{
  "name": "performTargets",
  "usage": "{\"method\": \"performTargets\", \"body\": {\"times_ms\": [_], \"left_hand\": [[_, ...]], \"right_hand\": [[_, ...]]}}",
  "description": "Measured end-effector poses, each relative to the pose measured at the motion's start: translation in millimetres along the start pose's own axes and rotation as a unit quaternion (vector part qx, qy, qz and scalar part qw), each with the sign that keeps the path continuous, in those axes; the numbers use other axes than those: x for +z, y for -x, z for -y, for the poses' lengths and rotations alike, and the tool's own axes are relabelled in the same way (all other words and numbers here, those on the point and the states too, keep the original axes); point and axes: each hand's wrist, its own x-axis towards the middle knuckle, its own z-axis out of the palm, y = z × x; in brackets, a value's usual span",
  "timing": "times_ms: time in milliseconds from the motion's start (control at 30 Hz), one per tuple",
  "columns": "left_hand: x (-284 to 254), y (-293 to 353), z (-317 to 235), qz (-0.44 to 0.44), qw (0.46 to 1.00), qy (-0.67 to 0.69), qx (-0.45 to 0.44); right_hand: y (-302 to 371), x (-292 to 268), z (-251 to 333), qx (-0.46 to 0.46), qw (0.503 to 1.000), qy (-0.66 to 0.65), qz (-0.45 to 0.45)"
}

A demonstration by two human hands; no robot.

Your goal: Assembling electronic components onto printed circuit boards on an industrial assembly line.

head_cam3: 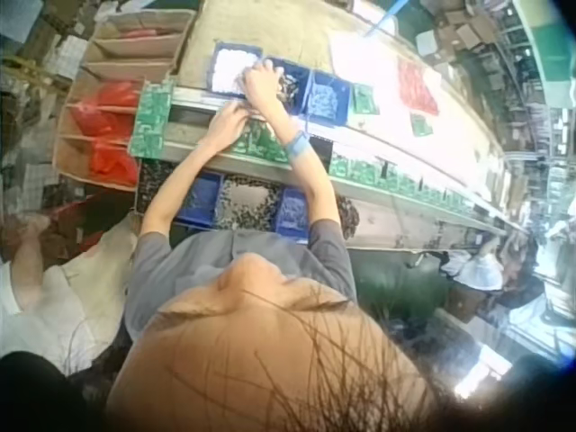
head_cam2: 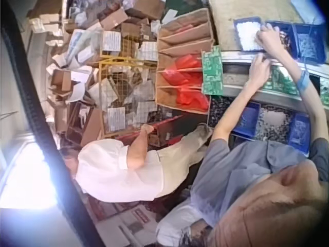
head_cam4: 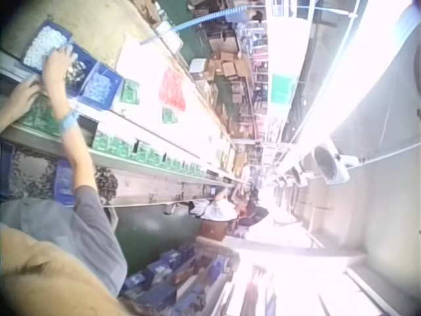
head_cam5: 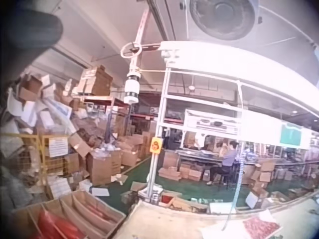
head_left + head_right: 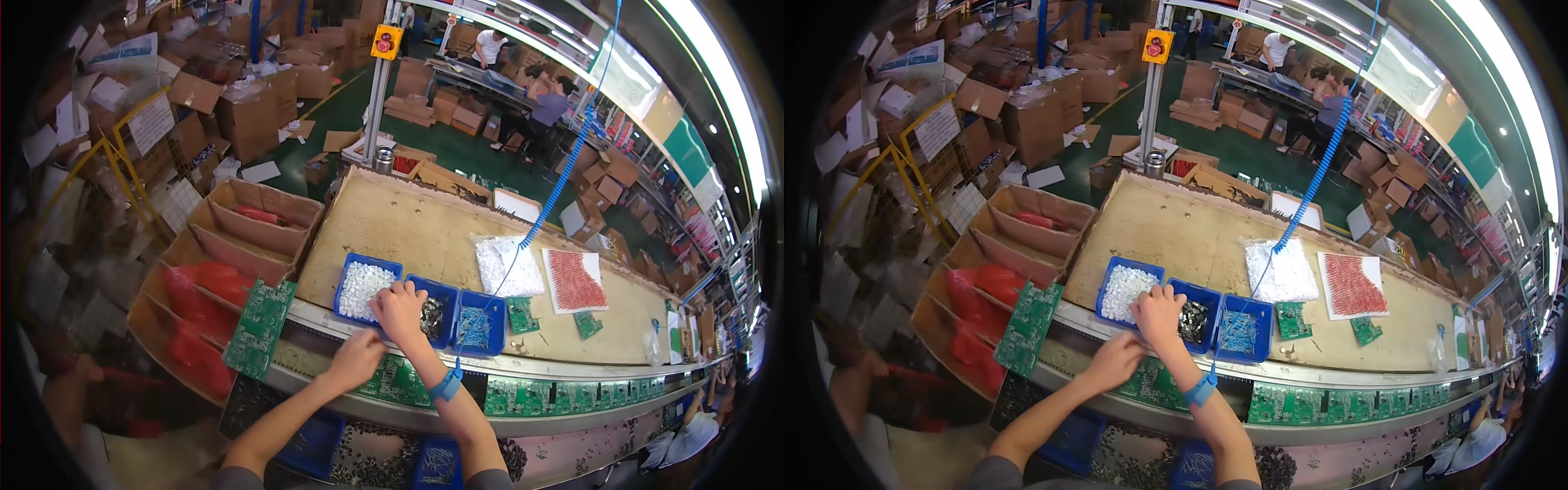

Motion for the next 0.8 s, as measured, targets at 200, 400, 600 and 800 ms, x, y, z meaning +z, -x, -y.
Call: {"method": "performTargets", "body": {"times_ms": [200, 400, 600, 800], "left_hand": [[-37, -43, 34, -0.135, 0.982, -0.128, -0.04], [-39, -63, 47, -0.094, 0.981, -0.17, 0.015], [-37, -75, 44, -0.077, 0.979, -0.183, 0.039], [-26, -87, 51, -0.068, 0.964, -0.253, 0.034]], "right_hand": [[-5, 5, 3, 0.034, 0.999, 0.006, 0.042], [-10, -3, -3, 0.026, 0.998, -0.053, 0.023], [11, -45, -17, 0.072, 0.961, -0.267, 0.02], [70, -91, -27, 0.121, 0.919, -0.356, 0.119]]}}
